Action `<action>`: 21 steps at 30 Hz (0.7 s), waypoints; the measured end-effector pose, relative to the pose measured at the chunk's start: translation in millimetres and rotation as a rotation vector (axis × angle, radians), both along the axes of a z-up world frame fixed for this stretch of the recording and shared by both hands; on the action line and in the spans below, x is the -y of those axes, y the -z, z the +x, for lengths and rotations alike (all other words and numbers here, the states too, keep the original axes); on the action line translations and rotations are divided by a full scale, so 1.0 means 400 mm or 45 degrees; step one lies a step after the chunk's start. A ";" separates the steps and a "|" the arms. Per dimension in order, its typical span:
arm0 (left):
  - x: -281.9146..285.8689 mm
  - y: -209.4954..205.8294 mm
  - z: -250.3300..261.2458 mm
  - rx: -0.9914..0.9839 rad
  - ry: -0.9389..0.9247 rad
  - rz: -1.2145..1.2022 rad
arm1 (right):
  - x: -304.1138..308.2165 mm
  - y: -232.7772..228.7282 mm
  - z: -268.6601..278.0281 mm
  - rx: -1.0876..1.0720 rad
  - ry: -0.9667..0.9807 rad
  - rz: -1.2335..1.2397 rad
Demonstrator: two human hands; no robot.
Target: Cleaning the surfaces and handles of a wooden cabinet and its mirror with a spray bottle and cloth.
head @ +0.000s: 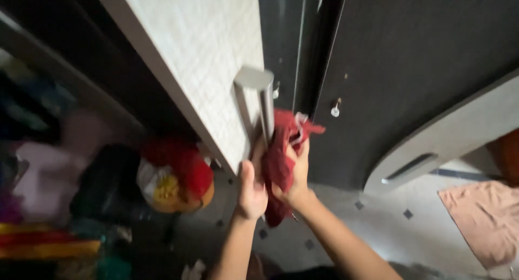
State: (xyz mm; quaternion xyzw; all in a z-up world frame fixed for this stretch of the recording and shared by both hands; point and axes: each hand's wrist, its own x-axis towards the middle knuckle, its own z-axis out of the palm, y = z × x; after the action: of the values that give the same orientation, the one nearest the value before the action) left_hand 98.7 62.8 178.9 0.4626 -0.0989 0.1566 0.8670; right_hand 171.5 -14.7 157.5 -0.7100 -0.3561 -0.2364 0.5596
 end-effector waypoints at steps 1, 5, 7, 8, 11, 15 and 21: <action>-0.002 -0.020 0.008 0.024 0.007 0.010 | -0.004 -0.028 -0.001 0.024 0.007 0.010; -0.004 -0.009 0.016 0.027 0.021 -0.031 | 0.010 -0.098 -0.009 -0.731 -0.320 0.666; -0.014 0.060 0.007 -0.075 0.018 -0.117 | 0.010 -0.121 -0.010 -0.047 -0.083 0.129; -0.022 0.106 0.003 -0.116 0.004 -0.146 | 0.001 -0.132 -0.006 0.047 -0.038 0.122; -0.014 0.090 0.001 -0.156 -0.032 -0.176 | -0.013 -0.102 -0.002 -0.722 -0.227 0.760; -0.003 -0.048 -0.003 0.020 -0.003 -0.051 | 0.042 -0.069 -0.021 0.112 -0.028 -0.009; -0.008 0.002 -0.016 -0.076 -0.014 -0.042 | 0.027 -0.166 -0.036 0.048 0.016 0.105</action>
State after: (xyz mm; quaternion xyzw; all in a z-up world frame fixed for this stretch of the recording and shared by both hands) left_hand 92.3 65.9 178.0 0.4532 -0.0679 0.1490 0.8762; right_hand 156.9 -25.5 223.8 -0.6840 -0.3520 -0.2678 0.5801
